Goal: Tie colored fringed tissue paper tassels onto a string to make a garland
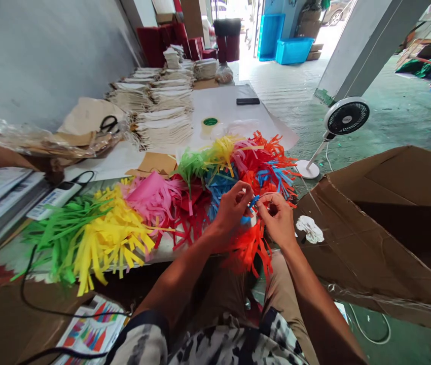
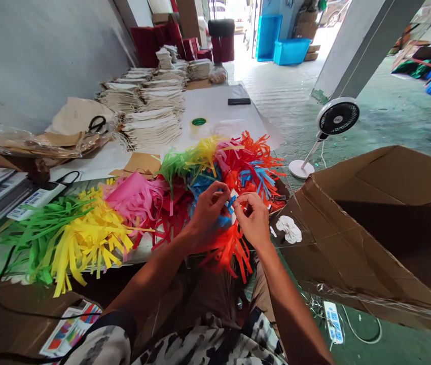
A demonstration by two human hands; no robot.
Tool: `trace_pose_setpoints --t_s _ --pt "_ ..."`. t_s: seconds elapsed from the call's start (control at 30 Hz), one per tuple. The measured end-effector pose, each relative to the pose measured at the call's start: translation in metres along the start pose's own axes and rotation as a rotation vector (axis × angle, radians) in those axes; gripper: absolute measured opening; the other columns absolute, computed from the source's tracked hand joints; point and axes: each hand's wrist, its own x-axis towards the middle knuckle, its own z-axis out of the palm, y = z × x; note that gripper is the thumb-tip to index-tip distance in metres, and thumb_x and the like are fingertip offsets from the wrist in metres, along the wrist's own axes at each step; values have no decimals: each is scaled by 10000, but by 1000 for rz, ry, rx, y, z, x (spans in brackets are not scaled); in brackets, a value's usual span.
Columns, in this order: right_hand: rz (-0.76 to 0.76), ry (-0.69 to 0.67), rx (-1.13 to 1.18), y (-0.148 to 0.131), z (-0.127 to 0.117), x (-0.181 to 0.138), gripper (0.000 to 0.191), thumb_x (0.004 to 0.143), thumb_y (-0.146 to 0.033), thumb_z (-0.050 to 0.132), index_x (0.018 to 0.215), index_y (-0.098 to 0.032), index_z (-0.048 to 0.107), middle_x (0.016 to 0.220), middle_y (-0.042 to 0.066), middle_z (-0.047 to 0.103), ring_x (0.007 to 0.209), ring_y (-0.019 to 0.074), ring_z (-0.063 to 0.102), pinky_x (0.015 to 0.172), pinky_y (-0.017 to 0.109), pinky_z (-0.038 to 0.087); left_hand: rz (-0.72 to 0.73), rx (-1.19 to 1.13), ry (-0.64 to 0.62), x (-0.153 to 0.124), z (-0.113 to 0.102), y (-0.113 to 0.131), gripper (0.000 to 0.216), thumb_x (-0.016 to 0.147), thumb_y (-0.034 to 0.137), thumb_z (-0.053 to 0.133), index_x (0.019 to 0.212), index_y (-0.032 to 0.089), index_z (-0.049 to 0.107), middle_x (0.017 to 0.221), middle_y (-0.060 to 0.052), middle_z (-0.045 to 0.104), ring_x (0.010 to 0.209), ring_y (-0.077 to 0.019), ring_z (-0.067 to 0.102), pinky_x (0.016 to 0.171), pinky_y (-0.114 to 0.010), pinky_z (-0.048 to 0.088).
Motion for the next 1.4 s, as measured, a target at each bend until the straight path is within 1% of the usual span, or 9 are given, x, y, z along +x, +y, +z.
trace_pose_setpoints --t_s 0.1,0.27,0.5,0.73,0.83,1.0,1.07,1.2,1.4 --pt "58 -8 58 -1 2 1 261 941 -424 687 1135 -249 685 1085 40 717 620 128 520 569 302 417 22 139 11 -4 3 -1 326 987 568 583 1066 252 580 722 57 672 534 -111 669 523 -190 427" --pt "111 -22 114 9 4 5 285 938 -509 688 899 -229 723 649 -28 567 554 133 422 528 287 314 16 243 -35 3 0 4 276 1048 521 477 1099 266 566 791 40 702 474 -105 616 520 -213 393" --pt "112 67 234 17 8 9 289 943 -516 680 916 -228 693 841 16 676 713 165 562 617 291 432 114 955 212 57 -4 5 189 1013 302 564 1129 197 670 1163 -150 706 956 -264 709 739 -295 425" --pt "100 64 161 26 8 9 293 969 -516 641 936 -230 696 802 11 665 696 170 559 616 295 435 43 1138 240 72 0 -1 266 1034 324 520 1123 184 728 1187 -160 674 964 -285 701 701 -312 404" --pt "38 75 83 24 5 9 260 992 -484 625 962 -237 698 827 7 671 668 162 544 623 303 429 100 1114 236 64 -3 14 264 1035 343 536 1066 216 765 1168 -133 686 944 -266 693 698 -316 390" --pt "-205 57 -71 4 -5 16 196 1032 -402 572 978 -253 687 1359 93 673 1100 255 660 855 394 517 267 935 102 39 -8 39 248 1026 322 572 1051 265 811 1085 -89 724 915 -226 687 743 -303 414" --pt "-230 -11 -102 -1 -7 21 201 1042 -402 550 985 -257 676 1448 100 629 1107 261 661 873 415 523 359 746 27 28 -9 43 212 1000 307 619 1045 286 825 1073 -71 740 908 -199 685 792 -287 450" --pt "-240 -94 -62 -2 -6 26 217 1035 -424 567 952 -252 670 1264 81 701 860 205 629 763 370 491 386 305 -17 11 -12 42 172 939 349 720 1018 248 833 1007 -65 753 846 -161 682 768 -257 518" --pt "-37 -260 226 3 -3 21 323 932 -540 699 847 -231 661 847 7 605 625 132 402 595 301 347 156 -102 -96 10 -25 29 327 829 416 840 1043 172 803 769 -26 746 608 -133 672 561 -233 529"
